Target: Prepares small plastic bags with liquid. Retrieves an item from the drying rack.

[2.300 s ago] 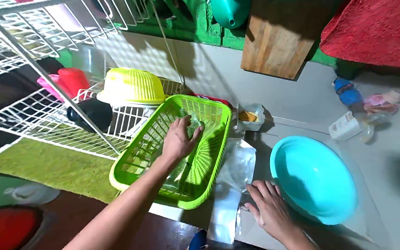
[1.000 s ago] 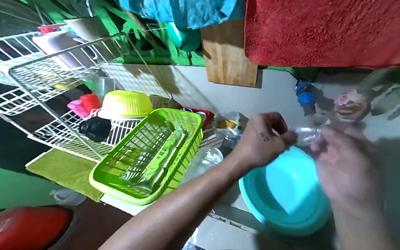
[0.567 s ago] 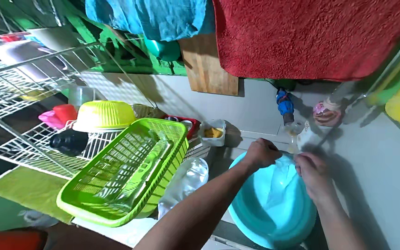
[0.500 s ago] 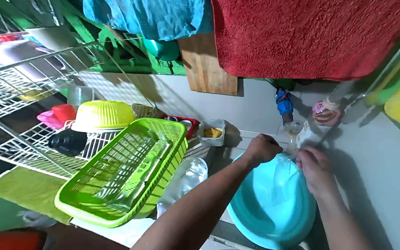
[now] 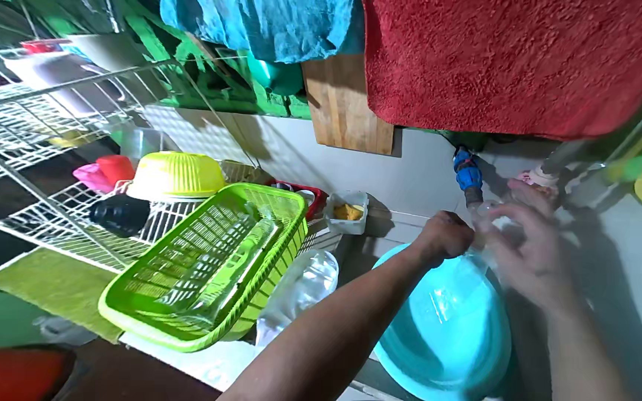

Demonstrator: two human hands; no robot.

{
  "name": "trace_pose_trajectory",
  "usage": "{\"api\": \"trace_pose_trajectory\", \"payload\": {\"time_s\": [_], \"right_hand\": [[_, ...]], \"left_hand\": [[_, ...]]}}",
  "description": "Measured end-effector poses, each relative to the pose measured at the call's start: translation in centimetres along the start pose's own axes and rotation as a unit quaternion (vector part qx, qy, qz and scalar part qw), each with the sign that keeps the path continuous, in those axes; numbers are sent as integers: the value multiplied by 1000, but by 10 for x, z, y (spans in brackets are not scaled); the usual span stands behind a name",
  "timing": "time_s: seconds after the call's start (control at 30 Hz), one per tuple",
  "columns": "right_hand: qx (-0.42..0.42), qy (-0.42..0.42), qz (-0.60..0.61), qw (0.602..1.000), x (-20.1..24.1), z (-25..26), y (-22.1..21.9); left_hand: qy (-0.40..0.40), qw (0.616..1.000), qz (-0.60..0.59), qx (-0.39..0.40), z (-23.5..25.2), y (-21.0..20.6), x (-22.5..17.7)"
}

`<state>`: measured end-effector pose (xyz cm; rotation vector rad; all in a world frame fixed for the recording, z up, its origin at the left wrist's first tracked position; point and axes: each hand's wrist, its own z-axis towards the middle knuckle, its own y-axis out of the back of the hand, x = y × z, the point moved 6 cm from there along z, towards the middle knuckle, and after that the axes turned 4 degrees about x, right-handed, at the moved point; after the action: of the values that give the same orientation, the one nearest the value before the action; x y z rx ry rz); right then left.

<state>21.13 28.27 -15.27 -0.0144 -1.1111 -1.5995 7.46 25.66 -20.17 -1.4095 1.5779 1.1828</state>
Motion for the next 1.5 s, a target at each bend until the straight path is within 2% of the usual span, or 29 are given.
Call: {"api": "trace_pose_trajectory", "payload": {"time_s": [0.13,0.23,0.33,0.6,0.77,1.03,1.27,1.5], "right_hand": [[-84,-80,44,992,-27,-28,12],[-47,-141,110,983,-41,-41,1],[24,-173,114,978,-49,-49,-14],[102,-141,-28,984,-45,-42,-18],[106,-165,-20,980,-39,-39,-14],[142,-122,-91,978,-30,-38,-17],[157,-107,-107,976,-28,-37,-12],[162,-117,-110,974,-28,-37,-13]], "left_hand": [[26,999,25,10,8,-1,0],[19,1000,19,8,8,-1,-1],[22,1000,6,1,6,-3,0],[-4,999,33,1,3,1,-8],[-35,980,198,-9,2,8,-21],[12,922,387,-13,-6,5,-43],[11,894,448,-11,-12,1,-51],[6,896,443,8,-10,0,-48]]}}
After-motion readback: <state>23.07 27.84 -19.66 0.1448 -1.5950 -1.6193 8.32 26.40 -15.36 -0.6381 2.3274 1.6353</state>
